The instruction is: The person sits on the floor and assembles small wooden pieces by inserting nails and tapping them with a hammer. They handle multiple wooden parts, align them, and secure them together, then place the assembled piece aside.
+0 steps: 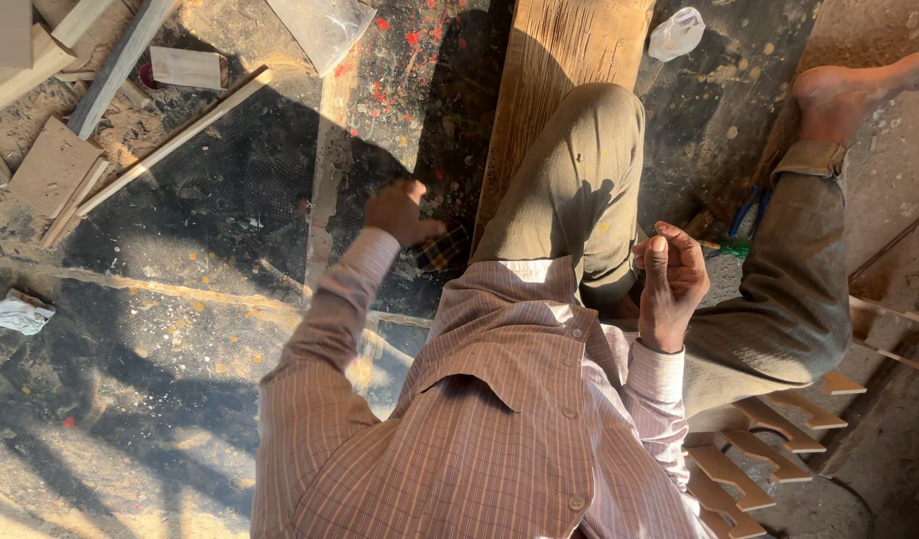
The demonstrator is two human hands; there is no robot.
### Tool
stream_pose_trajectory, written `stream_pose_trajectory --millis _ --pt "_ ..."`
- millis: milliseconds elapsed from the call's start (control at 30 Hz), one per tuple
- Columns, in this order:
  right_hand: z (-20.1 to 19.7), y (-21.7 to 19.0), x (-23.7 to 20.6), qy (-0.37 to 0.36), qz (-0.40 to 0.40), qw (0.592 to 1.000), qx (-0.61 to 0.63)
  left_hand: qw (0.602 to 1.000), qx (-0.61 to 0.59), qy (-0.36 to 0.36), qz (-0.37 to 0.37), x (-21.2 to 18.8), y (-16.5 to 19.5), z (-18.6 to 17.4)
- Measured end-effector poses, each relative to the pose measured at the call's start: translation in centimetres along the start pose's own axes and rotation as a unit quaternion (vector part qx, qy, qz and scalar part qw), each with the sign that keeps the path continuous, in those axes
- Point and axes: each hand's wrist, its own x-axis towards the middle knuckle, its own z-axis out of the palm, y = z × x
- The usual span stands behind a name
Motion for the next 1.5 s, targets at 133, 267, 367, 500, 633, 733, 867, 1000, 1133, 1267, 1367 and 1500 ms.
stream_pose_trajectory --millis 133,267,367,500,633,733,867,1000,1133,1267,1367,1500 --pt "-0.2 -0.2 -1.3 -0.009 -0.018 1.0 0.014 0.999 0.041 0.027 0.0 -4.3 2.2 5.8" --pt "-0.6 -0.2 -2.6 -0.003 -0.011 1.0 0.02 1.0 -0.004 0.014 -0.019 -4.0 0.7 9.5" --pt "-1.1 0.0 -3.5 -0.001 -0.015 0.999 0.032 0.992 -0.062 0.106 0.015 -3.6 -0.8 10.6" --pt "-1.8 -0.4 -4.5 0.003 -0.013 0.999 0.048 0.893 -0.394 0.192 0.098 -4.0 -2.1 6.3" --pt "-0.3 -1.6 -4.8 -0.039 -0.004 0.999 0.015 0.803 -0.528 0.192 0.199 -8.5 -0.7 -0.9" --pt "2.2 -2.5 -4.7 -0.161 0.032 0.985 0.053 0.738 -0.614 0.137 0.244 -12.3 3.2 -4.9" --pt "4.7 -3.4 -4.5 -0.292 0.067 0.94 0.162 0.588 -0.755 0.02 0.29 -14.3 8.6 -7.4" --pt "5.2 -4.3 -4.3 -0.271 0.057 0.951 0.137 0.526 -0.758 -0.026 0.384 -15.0 10.8 -8.6" --pt "3.2 -6.0 -4.4 -0.151 -0.109 0.982 -0.024 0.448 -0.843 -0.118 0.275 -15.8 11.2 -9.3" --pt "1.1 -7.3 -4.4 -0.116 -0.175 0.973 -0.092 0.703 -0.619 0.076 0.341 -15.5 12.7 -8.3" --pt "0.7 -7.7 -4.3 -0.094 -0.034 0.995 -0.009 0.754 -0.538 0.137 0.351 -14.9 14.2 -6.8" --pt "-0.4 -7.7 -3.8 -0.097 -0.048 0.992 0.06 0.804 -0.441 0.233 0.326 -15.3 15.2 -6.7"
